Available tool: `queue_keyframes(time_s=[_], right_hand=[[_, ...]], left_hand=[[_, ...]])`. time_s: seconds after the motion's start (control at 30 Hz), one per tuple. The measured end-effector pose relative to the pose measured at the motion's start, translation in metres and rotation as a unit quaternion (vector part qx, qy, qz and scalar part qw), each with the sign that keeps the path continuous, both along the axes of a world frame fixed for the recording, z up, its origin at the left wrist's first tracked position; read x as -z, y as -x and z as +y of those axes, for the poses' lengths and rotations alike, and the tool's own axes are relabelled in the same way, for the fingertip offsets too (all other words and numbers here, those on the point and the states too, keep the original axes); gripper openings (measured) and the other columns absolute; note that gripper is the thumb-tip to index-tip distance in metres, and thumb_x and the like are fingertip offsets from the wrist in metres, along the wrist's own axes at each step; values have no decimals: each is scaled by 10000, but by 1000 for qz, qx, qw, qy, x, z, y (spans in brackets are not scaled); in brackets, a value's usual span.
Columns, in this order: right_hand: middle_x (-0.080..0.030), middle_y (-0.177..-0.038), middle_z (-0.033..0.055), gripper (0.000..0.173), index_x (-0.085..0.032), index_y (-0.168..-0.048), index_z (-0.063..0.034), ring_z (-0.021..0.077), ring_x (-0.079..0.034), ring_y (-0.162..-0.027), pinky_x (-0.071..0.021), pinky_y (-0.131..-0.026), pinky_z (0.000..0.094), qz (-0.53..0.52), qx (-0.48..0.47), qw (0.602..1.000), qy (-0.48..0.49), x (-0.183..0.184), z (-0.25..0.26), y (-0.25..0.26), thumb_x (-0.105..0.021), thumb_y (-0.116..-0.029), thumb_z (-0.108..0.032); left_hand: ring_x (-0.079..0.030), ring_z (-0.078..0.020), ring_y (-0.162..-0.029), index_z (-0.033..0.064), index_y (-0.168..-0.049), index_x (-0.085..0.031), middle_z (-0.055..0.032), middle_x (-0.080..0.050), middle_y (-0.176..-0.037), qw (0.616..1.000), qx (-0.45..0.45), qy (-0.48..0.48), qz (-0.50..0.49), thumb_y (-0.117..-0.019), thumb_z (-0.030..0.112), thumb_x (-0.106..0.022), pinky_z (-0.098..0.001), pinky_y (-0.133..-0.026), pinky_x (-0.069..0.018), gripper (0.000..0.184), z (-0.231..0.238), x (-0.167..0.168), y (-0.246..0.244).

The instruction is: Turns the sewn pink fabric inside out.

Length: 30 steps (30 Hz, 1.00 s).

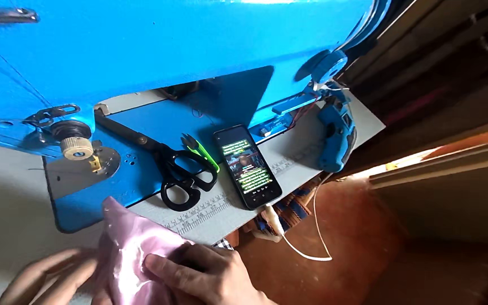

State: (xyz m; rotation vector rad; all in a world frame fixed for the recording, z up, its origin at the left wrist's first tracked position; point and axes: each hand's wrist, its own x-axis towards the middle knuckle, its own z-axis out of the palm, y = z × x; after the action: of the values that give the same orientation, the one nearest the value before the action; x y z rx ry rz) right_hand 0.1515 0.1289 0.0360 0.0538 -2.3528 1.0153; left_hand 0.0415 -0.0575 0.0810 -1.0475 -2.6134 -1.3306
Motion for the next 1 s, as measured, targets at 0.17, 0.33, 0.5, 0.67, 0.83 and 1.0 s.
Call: queue_keyframes(time_s=[0.17,0.33,0.5,0.67,0.83,1.0], right_hand=[[-717,-849,59,251,-780,-1183,-197,157,-680,-711,-536,-562,289,-12,6,1000,-25,-1,-1,0,-631,-981,-187],[-707,-817,55,268,-778,-1193,-185,157,-678,-694,-536,-552,291,-21,12,999,-21,-4,-2,1,-643,-962,-184],[-741,-897,55,288,-769,-1211,-168,156,-705,-723,-559,-553,311,-56,10,998,-6,-10,0,3,-644,-952,-166],[-745,-910,58,292,-767,-1220,-171,162,-710,-730,-562,-551,326,-62,7,998,10,-11,0,6,-648,-953,-169],[-761,-962,62,299,-762,-1230,-157,163,-730,-800,-589,-611,330,-61,-10,998,31,-11,4,5,-644,-955,-138],[-757,-962,70,319,-754,-1248,-154,171,-728,-812,-592,-624,343,-64,-25,997,46,-7,6,3,-630,-957,-114]], left_hand=[[-657,-196,-895,-73,-917,-730,-218,-693,-916,999,2,42,29,-965,137,-633,-293,-790,-536,236,-1,1,3],[-674,-140,-899,-94,-1009,-697,-208,-674,-991,999,14,31,-31,-994,120,-602,-238,-727,-579,234,-2,-3,3],[-651,-84,-866,-114,-1018,-677,-165,-674,-965,999,-30,-6,7,-1014,62,-578,-207,-747,-550,203,-4,0,6],[-646,-5,-803,36,-1068,-648,79,-664,-920,983,-74,-151,-78,-1018,102,-610,-186,-722,-569,91,-15,19,15],[-719,-110,-984,147,-1064,-709,2,-745,-1039,848,-3,-375,-374,-1050,141,-553,-315,-907,-599,156,-32,37,32],[-715,-115,-1051,120,-1183,-710,-25,-739,-1143,751,24,-425,-505,-1097,272,-451,-336,-925,-601,313,-33,39,29]])
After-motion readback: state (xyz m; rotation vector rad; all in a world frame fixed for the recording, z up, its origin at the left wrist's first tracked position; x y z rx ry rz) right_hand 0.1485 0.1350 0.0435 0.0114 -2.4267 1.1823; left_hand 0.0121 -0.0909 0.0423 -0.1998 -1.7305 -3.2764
